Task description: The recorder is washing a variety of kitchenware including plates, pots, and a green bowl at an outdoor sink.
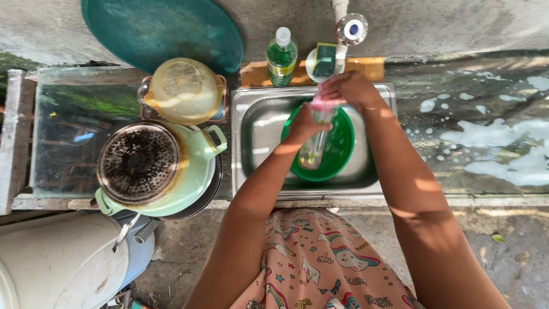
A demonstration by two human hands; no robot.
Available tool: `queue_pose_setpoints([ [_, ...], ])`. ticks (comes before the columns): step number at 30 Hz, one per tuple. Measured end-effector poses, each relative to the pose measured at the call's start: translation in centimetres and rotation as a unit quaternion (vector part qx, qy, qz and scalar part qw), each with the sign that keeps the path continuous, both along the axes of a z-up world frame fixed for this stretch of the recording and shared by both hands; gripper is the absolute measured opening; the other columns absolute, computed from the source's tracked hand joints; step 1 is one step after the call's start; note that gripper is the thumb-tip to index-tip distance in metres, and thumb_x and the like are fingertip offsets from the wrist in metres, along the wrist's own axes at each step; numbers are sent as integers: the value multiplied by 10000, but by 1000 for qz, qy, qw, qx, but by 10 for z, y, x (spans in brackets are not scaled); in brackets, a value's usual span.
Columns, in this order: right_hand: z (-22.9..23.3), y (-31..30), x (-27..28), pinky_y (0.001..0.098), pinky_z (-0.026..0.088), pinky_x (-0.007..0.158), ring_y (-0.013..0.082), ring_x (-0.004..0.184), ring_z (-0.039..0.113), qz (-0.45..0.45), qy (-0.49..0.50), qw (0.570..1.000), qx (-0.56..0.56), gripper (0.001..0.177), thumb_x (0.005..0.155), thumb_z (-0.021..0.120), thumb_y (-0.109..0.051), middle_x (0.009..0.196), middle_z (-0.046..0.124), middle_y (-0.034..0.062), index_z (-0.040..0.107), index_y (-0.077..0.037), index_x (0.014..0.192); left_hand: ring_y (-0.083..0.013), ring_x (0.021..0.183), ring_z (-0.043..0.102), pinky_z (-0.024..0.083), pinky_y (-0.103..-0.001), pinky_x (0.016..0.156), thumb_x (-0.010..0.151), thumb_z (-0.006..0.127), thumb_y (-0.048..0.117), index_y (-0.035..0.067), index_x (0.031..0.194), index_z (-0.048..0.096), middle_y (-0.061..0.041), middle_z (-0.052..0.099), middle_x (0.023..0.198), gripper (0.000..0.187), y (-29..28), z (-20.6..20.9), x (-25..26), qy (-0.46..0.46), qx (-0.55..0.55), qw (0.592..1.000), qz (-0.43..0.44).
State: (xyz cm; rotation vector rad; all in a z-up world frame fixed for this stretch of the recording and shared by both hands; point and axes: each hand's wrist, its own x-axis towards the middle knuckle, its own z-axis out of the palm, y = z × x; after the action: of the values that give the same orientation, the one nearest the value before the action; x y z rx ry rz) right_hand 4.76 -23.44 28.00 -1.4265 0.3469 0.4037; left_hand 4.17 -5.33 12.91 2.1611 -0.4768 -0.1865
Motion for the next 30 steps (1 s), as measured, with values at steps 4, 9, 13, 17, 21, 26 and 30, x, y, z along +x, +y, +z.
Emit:
queue_pose_setpoints([
  [4, -33, -26, 4, 296, 612, 702, 197, 774, 720, 1, -123, 991, -56, 212, 947, 532, 80, 934, 739, 177, 701, 126, 1067, -299, 1035, 724, 587, -415, 895, 533, 922, 389, 61, 1272, 550, -159, 695, 1181, 890, -26, 39, 14, 138, 11, 990, -3],
  [9, -22, -28, -2, 266, 632, 726, 162, 801, 739, -53, -175, 976, -123, 172, 967, 581, 27, 932, 744, 124, 692, 75, 1090, -308, 1126, 678, 542, -403, 978, 545, 976, 365, 54, 1319, 531, -182, 682, 1215, 946, -21, -17, 24, 73, 1, 996, -55],
  [13, -36, -26, 1, 280, 629, 723, 165, 802, 736, -34, -175, 979, -97, 172, 987, 582, 6, 944, 724, 114, 663, 68, 1125, -340, 1162, 656, 521, -426, 1002, 586, 982, 209, 30, 1330, 498, -181, 634, 1229, 906, 25, -1, -4, 12, -127, 992, -13],
  [17, -57, -10, 12, 321, 657, 712, 196, 772, 736, -34, -83, 994, -70, 192, 954, 589, 35, 930, 724, 143, 668, 65, 1126, -283, 1111, 679, 581, -397, 952, 715, 895, 159, 30, 1364, 418, -110, 653, 1223, 816, 84, 35, -11, 84, -307, 943, 100],
  [21, -104, 3, 22, 345, 648, 706, 235, 790, 738, -20, -138, 990, -18, 230, 944, 594, 53, 953, 698, 178, 625, 85, 1170, -293, 1141, 652, 537, -389, 997, 688, 936, 104, 42, 1389, 385, -138, 619, 1245, 894, 127, 62, 35, -140, -208, 953, 173],
  [26, -165, 13, 16, 419, 643, 819, 300, 858, 755, -123, -19, 972, 200, 273, 1041, 532, -129, 990, 725, 208, 619, 87, 1185, -331, 1233, 647, 498, -409, 1050, 729, 958, 161, 31, 1457, 363, -175, 629, 1328, 949, 137, 121, 71, -169, -165, 940, 248],
  [30, -162, 21, 3, 449, 630, 877, 314, 880, 744, -180, 14, 956, 233, 358, 1073, 464, -200, 979, 730, 225, 624, 110, 1150, -372, 1233, 592, 472, -425, 1056, 677, 971, 163, 29, 1450, 374, -223, 560, 1336, 986, 126, 117, 96, -178, -113, 938, 275],
])
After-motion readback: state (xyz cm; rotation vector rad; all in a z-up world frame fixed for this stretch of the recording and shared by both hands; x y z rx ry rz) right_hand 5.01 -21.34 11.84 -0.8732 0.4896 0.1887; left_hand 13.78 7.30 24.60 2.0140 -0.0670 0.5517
